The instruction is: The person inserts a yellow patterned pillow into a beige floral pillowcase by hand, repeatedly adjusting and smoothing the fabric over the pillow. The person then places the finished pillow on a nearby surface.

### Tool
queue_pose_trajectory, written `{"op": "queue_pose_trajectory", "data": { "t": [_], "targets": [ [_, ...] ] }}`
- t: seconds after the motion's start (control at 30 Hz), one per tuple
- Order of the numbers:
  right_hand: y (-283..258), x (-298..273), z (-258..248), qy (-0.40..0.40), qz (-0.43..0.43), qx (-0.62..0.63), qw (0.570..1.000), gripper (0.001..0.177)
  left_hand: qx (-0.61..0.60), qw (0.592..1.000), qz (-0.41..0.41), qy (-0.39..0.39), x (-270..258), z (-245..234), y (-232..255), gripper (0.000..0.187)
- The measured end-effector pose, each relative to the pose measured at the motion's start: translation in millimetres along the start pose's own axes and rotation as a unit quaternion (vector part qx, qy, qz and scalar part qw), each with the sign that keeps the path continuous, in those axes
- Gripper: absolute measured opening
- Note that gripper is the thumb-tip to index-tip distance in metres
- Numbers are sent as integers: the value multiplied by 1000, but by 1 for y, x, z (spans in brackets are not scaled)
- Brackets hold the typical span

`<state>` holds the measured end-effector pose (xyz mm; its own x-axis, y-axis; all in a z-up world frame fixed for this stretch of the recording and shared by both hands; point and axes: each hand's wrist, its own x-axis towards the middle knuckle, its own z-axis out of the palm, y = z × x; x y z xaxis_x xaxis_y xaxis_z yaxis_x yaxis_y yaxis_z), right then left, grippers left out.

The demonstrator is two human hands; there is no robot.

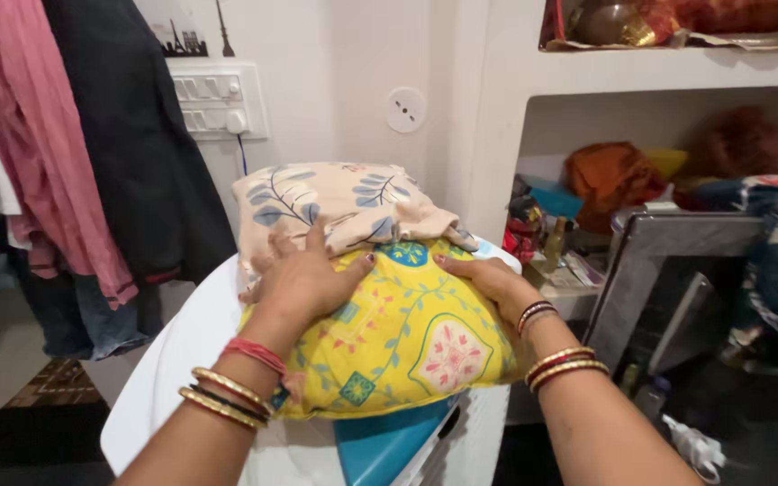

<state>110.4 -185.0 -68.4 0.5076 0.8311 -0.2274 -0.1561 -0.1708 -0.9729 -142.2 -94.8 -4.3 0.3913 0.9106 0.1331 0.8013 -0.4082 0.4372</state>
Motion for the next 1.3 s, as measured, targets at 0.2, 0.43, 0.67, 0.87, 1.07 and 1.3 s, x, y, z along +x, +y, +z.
{"op": "queue_pose_trajectory", "data": {
  "t": [0.2,0.43,0.67,0.87,1.07,1.3],
  "targets": [
    [-31,-3,20,133,-159,-41,977,31,-44,996,28,67,31,38,-5,97],
    [-134,-50,36,358,-335,-453,745,28,-402,910,102,-1,59,72,14,105],
    [-174,-27,126,445,-567,-596,354,16,-617,763,132,-141,66,20,28,111],
    [-154,-68,240,278,-474,-727,413,40,-722,617,309,-49,127,-37,-57,91],
    [-142,-63,274,123,-500,-686,514,35,-584,764,256,-94,166,-80,-172,61],
    [-104,-54,277,7,-456,-649,609,29,-481,861,143,85,82,-20,-170,65]
  ]
}}
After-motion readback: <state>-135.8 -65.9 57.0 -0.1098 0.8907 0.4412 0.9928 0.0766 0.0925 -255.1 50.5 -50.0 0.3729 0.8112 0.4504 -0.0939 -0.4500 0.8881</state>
